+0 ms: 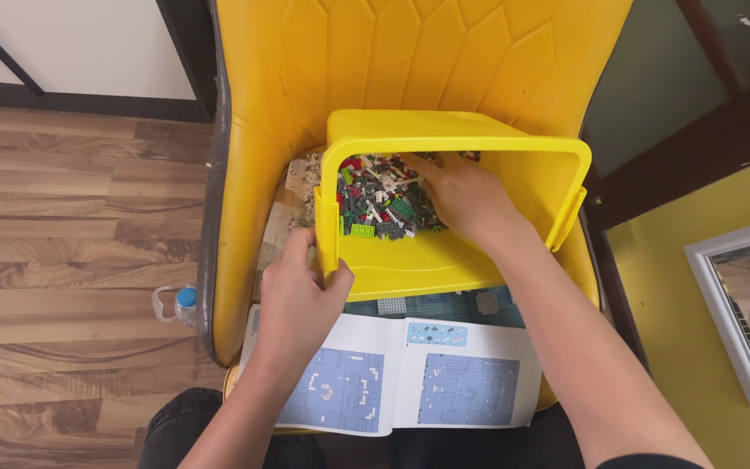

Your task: Assembling a toy set by finding specific plastic bricks in a bucket and placing them on a baseplate according to instructions.

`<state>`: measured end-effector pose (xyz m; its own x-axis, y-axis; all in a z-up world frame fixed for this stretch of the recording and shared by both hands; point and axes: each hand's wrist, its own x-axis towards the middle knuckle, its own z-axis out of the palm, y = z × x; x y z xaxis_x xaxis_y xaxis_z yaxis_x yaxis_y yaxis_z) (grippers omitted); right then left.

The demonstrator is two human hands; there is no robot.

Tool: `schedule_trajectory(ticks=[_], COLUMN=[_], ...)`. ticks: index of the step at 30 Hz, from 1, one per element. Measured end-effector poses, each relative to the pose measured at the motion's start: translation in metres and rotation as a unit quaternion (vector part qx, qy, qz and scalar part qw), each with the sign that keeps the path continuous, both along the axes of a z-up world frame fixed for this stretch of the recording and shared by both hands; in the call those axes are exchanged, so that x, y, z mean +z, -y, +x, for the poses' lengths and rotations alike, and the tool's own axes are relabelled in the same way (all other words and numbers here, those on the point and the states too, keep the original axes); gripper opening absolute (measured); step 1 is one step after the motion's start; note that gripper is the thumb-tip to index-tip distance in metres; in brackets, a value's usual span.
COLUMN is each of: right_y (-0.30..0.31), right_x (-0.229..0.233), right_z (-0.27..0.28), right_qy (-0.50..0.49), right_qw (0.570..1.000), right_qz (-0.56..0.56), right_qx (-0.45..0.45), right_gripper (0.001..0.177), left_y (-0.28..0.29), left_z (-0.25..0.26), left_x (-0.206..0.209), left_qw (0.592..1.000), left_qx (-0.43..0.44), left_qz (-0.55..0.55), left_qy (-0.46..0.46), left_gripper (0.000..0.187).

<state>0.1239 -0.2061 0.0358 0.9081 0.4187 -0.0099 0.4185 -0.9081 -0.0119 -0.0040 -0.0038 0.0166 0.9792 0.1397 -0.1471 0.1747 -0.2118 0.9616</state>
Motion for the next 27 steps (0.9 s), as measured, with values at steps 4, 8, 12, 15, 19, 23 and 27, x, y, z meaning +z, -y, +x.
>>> schedule_trajectory(ticks=[4,8,12,15,19,23,27], right_y=[0.005,0.012,0.020,0.021,0.030,0.036,0.039], right_x=[-0.020,-0.029,-0.033,-0.031,-0.043,-0.044,-0.052], right_z=[0.015,0.020,0.017,0.014,0.026,0.029,0.037], right_qy=[0.002,-0.013,-0.011,-0.025,-0.038,-0.030,-0.018], right_qw=[1.000,1.000,1.000,0.999,0.998,0.999,0.998], right_qz=[-0.006,0.006,0.007,0.023,0.020,0.001,0.031], right_qx=[0.013,-0.009,-0.025,-0.027,-0.039,-0.041,-0.044], right_gripper=[0.040,0.038,0.036,0.037,0.035,0.025,0.023], left_y=[-0.001,-0.002,-0.002,-0.002,-0.001,-0.001,0.000], left_z=[0.001,0.002,0.001,0.001,-0.001,-0.001,-0.002], left_x=[-0.007,-0.003,-0.006,-0.003,0.002,0.002,0.005], left_qw=[1.000,1.000,1.000,1.000,1.000,1.000,1.000], left_qx=[0.003,-0.004,-0.012,-0.011,-0.015,-0.008,-0.007], left_qz=[0.014,0.012,0.019,0.016,0.023,0.024,0.028], left_qy=[-0.007,0.009,0.012,0.004,0.003,-0.001,0.000], left_gripper=[0.048,0.045,0.045,0.045,0.046,0.047,0.047])
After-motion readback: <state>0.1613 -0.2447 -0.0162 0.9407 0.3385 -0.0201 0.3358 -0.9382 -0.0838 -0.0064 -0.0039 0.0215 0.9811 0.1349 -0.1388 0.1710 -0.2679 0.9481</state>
